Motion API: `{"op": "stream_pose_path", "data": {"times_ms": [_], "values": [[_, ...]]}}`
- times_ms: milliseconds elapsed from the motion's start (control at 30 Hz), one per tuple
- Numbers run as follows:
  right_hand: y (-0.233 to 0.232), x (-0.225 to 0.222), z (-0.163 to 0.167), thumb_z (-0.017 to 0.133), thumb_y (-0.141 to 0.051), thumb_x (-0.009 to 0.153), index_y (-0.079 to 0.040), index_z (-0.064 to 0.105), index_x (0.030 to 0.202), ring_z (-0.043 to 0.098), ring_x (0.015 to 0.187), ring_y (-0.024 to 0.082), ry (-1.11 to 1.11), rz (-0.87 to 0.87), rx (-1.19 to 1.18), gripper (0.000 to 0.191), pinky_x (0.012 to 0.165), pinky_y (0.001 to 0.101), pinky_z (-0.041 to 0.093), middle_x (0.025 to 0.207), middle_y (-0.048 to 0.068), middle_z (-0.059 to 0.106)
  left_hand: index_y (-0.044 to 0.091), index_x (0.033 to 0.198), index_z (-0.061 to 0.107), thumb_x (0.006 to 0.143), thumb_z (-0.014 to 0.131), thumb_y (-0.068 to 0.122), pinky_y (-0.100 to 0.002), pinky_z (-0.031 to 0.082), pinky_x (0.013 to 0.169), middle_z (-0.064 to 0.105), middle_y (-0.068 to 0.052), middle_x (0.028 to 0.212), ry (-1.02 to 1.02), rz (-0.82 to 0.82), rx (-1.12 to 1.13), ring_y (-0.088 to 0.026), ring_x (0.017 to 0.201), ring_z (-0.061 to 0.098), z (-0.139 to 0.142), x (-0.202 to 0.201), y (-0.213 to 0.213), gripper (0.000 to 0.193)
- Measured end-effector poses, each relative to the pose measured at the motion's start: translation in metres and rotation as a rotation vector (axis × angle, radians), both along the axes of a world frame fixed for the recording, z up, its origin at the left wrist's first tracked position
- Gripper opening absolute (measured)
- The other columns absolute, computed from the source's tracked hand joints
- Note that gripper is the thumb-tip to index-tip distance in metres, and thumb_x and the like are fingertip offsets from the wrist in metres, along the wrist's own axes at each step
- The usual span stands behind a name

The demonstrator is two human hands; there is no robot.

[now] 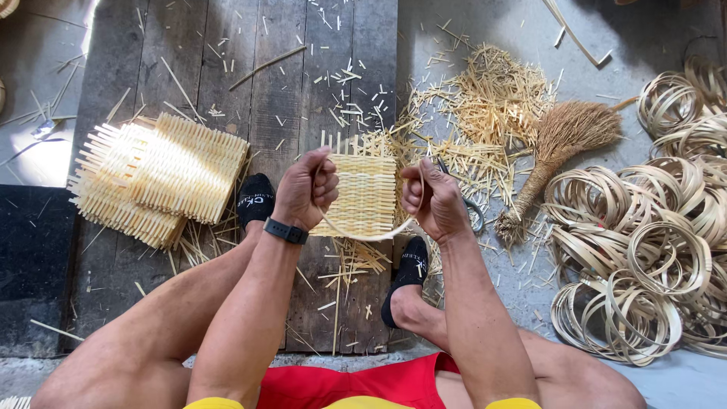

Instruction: The person sits on the floor and repeatedly assembles small round bamboo trays. They place a woven bamboo mat on a perforated wooden mold, fit a bamboo ring around the edge, and use shears to trim the excess mat material flush with the ring. Finished trays are stacked nearby.

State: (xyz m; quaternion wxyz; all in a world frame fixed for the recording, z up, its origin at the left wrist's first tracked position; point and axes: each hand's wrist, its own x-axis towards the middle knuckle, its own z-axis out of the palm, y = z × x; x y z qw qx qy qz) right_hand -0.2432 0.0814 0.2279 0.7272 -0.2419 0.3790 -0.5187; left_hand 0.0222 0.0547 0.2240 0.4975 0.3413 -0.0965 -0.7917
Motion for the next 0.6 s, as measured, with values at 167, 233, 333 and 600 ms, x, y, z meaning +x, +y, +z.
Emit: {"op": "stream_pose_path", "data": {"times_ms": [167, 233, 333, 600], "values": [[0.006, -0.002, -0.001, 0.064, -0.027, 0.1, 0.004, 0.07, 0.112, 0.07, 0.074, 0.015, 0.178, 0.054, -0.07, 0.034, 0.067, 0.0333, 0.064, 0.084, 0.007, 0.071, 0.009, 0.093, 0.072, 0.095, 0.065, 0.028, -0.022, 0.03, 0.04, 0.043, 0.005, 0.054, 0.037, 0.173, 0.041, -0.005, 0.045, 0.037, -0.004, -0.003, 0.004, 0.02], [0.005, -0.004, -0.011, 0.069, -0.023, 0.097, 0.005, 0.071, 0.112, 0.068, 0.067, 0.014, 0.364, 0.087, -0.031, 0.031, 0.06, 0.03, 0.06, 0.083, 0.007, 0.072, 0.013, 0.103, 0.076, 0.093, 0.067, 0.029, -0.021, 0.03, 0.04, 0.043, 0.006, 0.054, -0.004, 0.235, 0.071, -0.004, 0.044, 0.037, -0.012, -0.006, 0.006, 0.021], [0.0, 0.0, -0.039, 0.074, -0.017, 0.092, 0.002, 0.073, 0.111, 0.067, 0.063, 0.009, 0.541, 0.024, 0.031, 0.028, 0.054, 0.0265, 0.059, 0.083, 0.005, 0.072, 0.013, 0.111, 0.077, 0.094, 0.07, 0.031, -0.022, 0.034, 0.041, 0.048, 0.006, 0.059, -0.156, 0.307, 0.075, -0.004, 0.047, 0.042, -0.04, -0.012, 0.008, 0.025], [-0.015, 0.024, -0.13, 0.082, -0.013, 0.084, -0.006, 0.077, 0.099, 0.069, 0.066, 0.012, 1.133, -0.023, 0.207, 0.017, 0.06, 0.0291, 0.06, 0.083, 0.005, 0.076, 0.008, 0.102, 0.081, 0.083, 0.081, 0.019, -0.034, 0.058, 0.073, 0.073, -0.011, 0.09, -1.538, 0.104, -0.317, -0.021, 0.075, 0.072, -0.151, 0.002, 0.008, 0.022]]}}
